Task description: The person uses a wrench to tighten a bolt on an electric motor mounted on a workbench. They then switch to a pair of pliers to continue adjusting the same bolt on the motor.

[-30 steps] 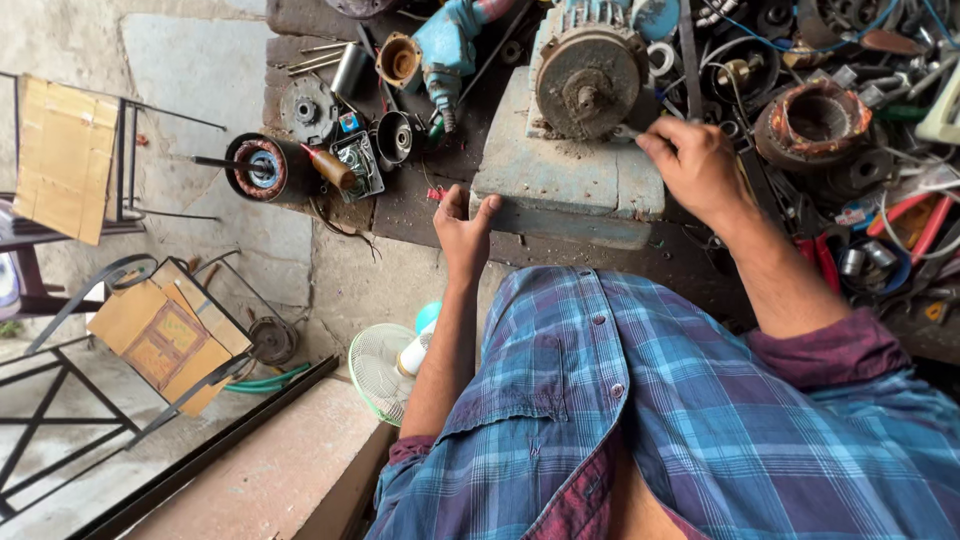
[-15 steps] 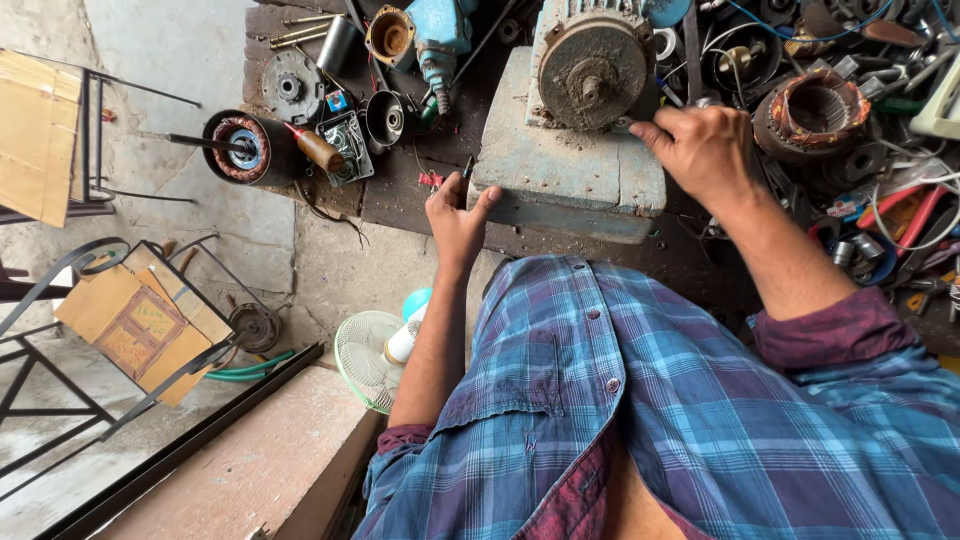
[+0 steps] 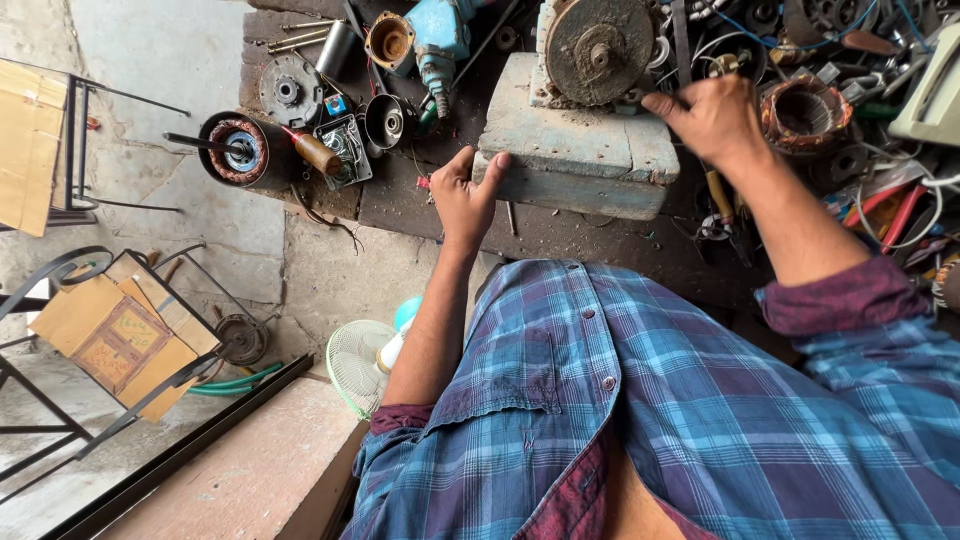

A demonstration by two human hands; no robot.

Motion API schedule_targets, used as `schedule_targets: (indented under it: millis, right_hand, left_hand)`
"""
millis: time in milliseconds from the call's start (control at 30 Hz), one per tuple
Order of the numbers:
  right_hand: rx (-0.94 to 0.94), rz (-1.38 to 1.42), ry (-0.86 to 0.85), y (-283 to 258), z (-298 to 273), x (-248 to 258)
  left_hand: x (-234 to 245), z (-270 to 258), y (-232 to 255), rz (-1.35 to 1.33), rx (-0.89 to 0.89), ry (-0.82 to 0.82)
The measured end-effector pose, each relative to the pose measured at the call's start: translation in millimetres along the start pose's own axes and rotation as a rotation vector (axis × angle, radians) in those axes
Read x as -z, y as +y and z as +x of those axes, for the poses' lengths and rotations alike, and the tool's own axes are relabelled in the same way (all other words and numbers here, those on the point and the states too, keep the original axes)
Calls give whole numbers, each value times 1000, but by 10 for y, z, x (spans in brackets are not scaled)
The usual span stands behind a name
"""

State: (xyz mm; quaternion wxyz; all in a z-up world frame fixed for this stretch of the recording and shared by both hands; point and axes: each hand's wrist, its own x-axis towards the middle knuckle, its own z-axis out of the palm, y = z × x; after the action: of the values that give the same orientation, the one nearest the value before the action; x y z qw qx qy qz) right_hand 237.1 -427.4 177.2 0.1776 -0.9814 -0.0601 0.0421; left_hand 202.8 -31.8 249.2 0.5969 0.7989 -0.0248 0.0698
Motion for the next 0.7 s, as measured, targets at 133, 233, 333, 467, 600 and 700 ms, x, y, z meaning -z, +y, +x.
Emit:
schedule_targets:
  millis: [133, 233, 333, 467, 600, 700]
  right_hand:
    - [-176, 70, -112, -361, -167, 240]
    - [-180, -16, -176, -582, -139, 480]
    - [-184, -80, -265, -752, -93, 608]
    - [-269, -91, -437, -801, -98, 578]
    - [11, -355, -430, -648, -66, 424]
    - [231, -326, -238, -428, -82, 290]
  left_hand:
    - [-11, 11, -15, 40, 4, 9]
    - [-17, 30, -42, -46, -25, -14]
    - [-7, 1, -91, -60, -21, -22]
    - [-7, -74, -202, -33, -1, -20]
    - [-14, -130, -289, -76, -12, -39]
    - [3, -181, -317, -35, -27, -23]
